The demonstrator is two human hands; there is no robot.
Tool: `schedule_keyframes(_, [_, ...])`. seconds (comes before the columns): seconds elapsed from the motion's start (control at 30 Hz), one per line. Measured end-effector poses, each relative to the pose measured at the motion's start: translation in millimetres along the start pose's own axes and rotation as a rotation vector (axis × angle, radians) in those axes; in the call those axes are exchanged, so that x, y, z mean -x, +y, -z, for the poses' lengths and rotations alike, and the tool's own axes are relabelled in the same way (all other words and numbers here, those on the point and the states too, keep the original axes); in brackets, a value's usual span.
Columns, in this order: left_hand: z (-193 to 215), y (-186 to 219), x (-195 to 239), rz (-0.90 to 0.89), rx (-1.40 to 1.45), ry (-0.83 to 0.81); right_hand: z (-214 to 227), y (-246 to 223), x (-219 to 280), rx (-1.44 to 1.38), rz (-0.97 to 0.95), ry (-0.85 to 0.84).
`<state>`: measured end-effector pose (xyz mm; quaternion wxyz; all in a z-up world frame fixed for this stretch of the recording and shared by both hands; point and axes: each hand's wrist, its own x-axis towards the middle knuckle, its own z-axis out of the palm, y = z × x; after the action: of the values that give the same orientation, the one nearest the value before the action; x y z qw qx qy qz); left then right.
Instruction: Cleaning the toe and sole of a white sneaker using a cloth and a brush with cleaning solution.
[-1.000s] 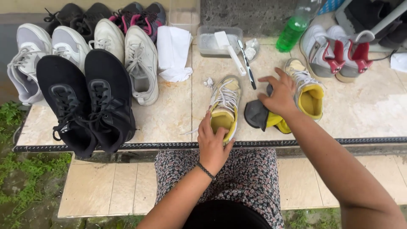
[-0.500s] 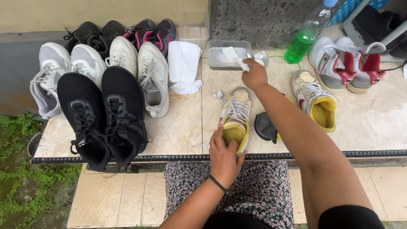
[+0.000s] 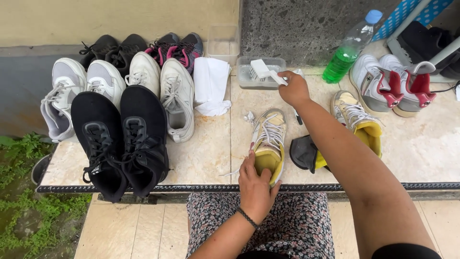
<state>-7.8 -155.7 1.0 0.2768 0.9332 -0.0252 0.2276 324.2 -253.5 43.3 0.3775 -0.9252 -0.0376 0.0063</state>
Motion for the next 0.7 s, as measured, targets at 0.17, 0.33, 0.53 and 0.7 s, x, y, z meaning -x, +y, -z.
schedule_keyframes(0.17, [0.3,-0.4,-1.1,-0.002,-0.007,-0.004,12.5,-7.9,10.5,-0.165,-0.036,0.025])
schedule_keyframes(0.33, [1.6,-0.2,-0.1,0.017,0.004,-0.019,19.6,-15.6,25.3,-0.276,-0.051,0.040])
schedule_keyframes(0.53, [1.4,-0.3,0.2,0.005,0.006,0.011,-0.6,10.8,12.7,-0.511,-0.191,0.014])
schedule_keyframes(0.7, [2.1,-0.5,-0.1,-0.010,0.002,0.018,3.2,-1.1,25.6,-0.819,-0.414,-0.158])
